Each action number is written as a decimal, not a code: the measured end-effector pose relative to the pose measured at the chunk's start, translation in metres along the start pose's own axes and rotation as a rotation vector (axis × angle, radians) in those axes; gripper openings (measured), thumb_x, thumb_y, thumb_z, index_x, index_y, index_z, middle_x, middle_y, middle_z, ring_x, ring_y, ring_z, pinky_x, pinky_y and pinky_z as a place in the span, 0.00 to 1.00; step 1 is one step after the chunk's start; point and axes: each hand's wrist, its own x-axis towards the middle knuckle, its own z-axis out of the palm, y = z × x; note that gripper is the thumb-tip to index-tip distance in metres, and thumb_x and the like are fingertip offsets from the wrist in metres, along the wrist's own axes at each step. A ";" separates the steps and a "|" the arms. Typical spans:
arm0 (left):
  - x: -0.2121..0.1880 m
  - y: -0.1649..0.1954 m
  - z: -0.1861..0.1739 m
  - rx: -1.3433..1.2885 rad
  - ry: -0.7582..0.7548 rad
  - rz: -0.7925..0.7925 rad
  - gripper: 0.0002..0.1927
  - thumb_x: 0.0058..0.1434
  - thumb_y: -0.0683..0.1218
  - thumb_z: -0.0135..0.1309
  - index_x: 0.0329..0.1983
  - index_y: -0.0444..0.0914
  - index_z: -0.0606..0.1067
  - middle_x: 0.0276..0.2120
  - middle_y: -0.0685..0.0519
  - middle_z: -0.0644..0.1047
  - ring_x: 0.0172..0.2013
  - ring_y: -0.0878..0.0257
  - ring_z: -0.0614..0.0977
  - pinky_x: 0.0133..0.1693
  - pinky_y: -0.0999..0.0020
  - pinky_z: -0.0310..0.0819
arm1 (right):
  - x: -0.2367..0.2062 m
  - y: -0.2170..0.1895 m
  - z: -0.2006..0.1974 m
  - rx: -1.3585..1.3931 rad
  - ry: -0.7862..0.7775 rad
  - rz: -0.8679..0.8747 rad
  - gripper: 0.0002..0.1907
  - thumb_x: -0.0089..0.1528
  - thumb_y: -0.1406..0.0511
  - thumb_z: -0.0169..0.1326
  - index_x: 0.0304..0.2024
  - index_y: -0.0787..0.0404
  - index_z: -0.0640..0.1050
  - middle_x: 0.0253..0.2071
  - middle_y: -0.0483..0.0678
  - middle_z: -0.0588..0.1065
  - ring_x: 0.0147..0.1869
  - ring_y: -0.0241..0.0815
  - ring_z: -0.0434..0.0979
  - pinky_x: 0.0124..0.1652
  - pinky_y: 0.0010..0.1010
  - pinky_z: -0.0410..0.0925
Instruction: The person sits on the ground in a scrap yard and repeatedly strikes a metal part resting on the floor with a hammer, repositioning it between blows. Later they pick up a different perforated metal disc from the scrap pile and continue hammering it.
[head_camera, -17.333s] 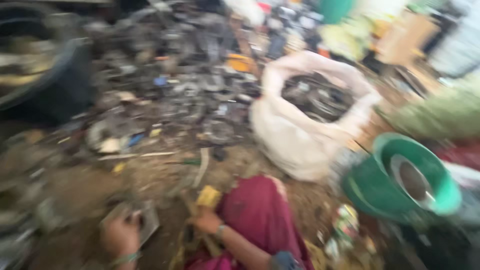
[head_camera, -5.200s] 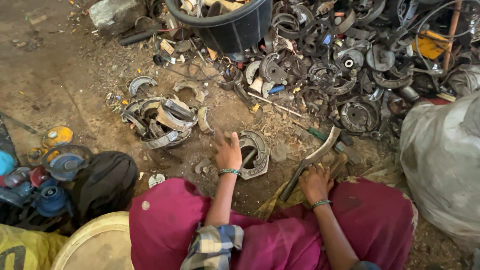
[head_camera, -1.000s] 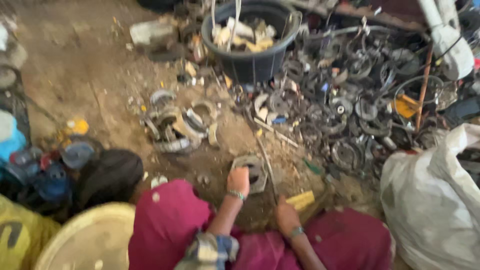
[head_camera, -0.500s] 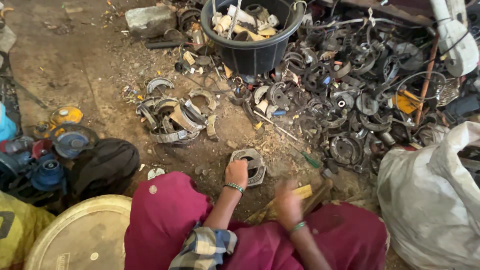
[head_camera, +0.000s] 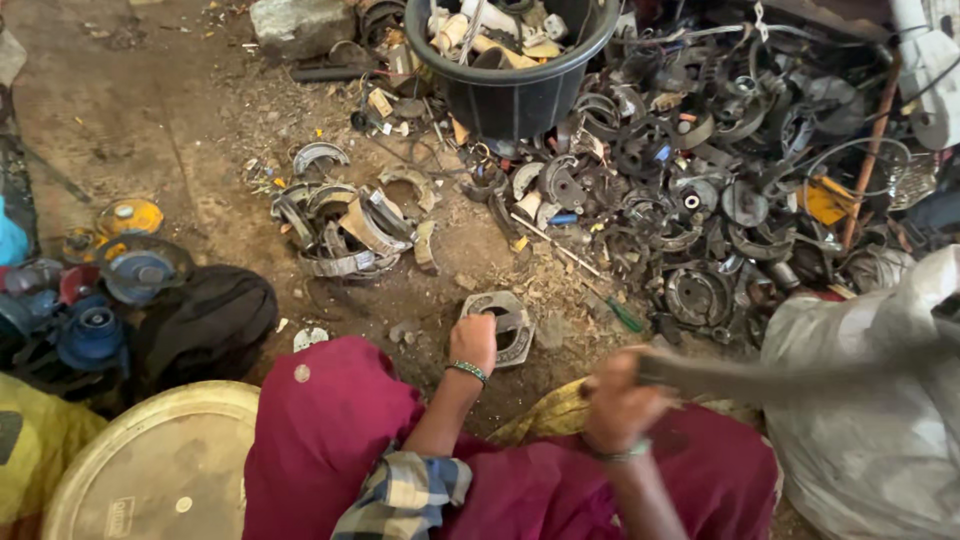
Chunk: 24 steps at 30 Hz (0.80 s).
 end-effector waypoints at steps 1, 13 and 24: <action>0.001 0.000 0.001 0.012 0.000 -0.002 0.09 0.62 0.42 0.48 0.32 0.40 0.80 0.30 0.42 0.81 0.35 0.47 0.85 0.38 0.53 0.80 | -0.009 0.023 0.005 -0.566 -0.203 -0.211 0.16 0.68 0.61 0.52 0.52 0.64 0.67 0.30 0.57 0.74 0.30 0.52 0.74 0.31 0.49 0.68; -0.001 0.003 -0.004 -0.011 0.021 0.023 0.09 0.61 0.41 0.49 0.31 0.39 0.80 0.32 0.42 0.81 0.35 0.46 0.85 0.37 0.53 0.80 | 0.026 -0.033 -0.006 -0.442 -0.086 -0.101 0.15 0.70 0.61 0.51 0.53 0.62 0.66 0.30 0.50 0.75 0.25 0.42 0.76 0.22 0.34 0.68; 0.006 0.014 -0.016 0.060 0.012 0.032 0.08 0.59 0.42 0.51 0.30 0.40 0.81 0.31 0.42 0.81 0.35 0.46 0.85 0.35 0.52 0.80 | -0.037 0.071 0.010 -1.070 -0.677 -0.175 0.17 0.63 0.64 0.48 0.53 0.62 0.73 0.39 0.63 0.79 0.34 0.55 0.77 0.32 0.43 0.69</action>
